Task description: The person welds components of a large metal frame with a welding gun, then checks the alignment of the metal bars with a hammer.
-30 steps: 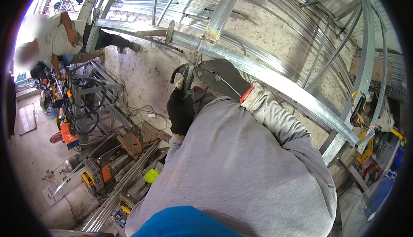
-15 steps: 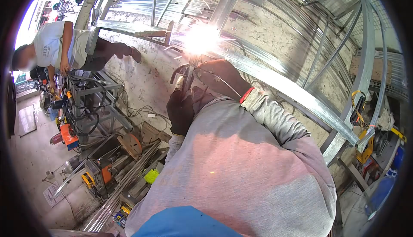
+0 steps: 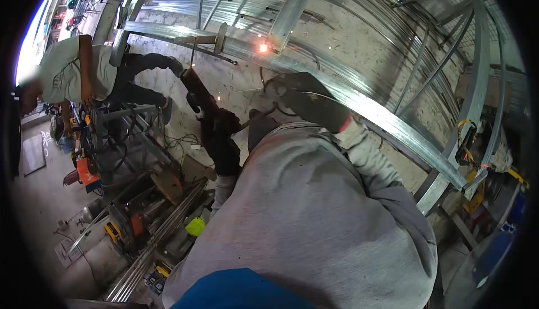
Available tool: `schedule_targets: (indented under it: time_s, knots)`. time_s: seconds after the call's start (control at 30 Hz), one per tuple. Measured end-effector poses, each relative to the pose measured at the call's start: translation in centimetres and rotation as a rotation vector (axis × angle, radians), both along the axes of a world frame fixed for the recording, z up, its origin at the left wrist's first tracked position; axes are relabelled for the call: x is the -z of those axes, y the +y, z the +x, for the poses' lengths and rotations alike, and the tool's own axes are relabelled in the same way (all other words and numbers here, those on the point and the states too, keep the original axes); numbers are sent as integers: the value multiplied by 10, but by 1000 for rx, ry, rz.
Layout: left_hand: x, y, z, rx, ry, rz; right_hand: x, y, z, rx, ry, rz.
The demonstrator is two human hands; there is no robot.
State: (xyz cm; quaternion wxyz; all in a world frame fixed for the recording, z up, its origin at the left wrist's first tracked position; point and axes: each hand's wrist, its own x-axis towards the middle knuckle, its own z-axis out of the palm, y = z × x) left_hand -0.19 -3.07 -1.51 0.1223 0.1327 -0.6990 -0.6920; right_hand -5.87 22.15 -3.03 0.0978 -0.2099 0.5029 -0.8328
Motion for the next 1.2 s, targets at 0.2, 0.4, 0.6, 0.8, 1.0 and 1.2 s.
schedule_targets:
  time_s: [0.2, 0.4, 0.6, 0.8, 1.0, 1.2]
  knots:
    - [-11, 8, -3, 56, -104, 34, -28, 59, 13, 51, -56, 261]
    - [-3, 13, -9, 100, -231, 173, -4, 67, 25, 674, -63, 258]
    - [-2, 17, -12, 65, -291, 232, 24, 81, 19, 800, -255, -87]
    - [9, 16, -13, 53, -283, 225, 18, 82, 18, 749, -319, 24]
    - [1, 18, -17, 169, -183, 21, 18, 80, 12, 720, -98, -24]
    - [-44, 54, -55, 627, -113, -329, -5, 75, 21, 633, -117, 32]
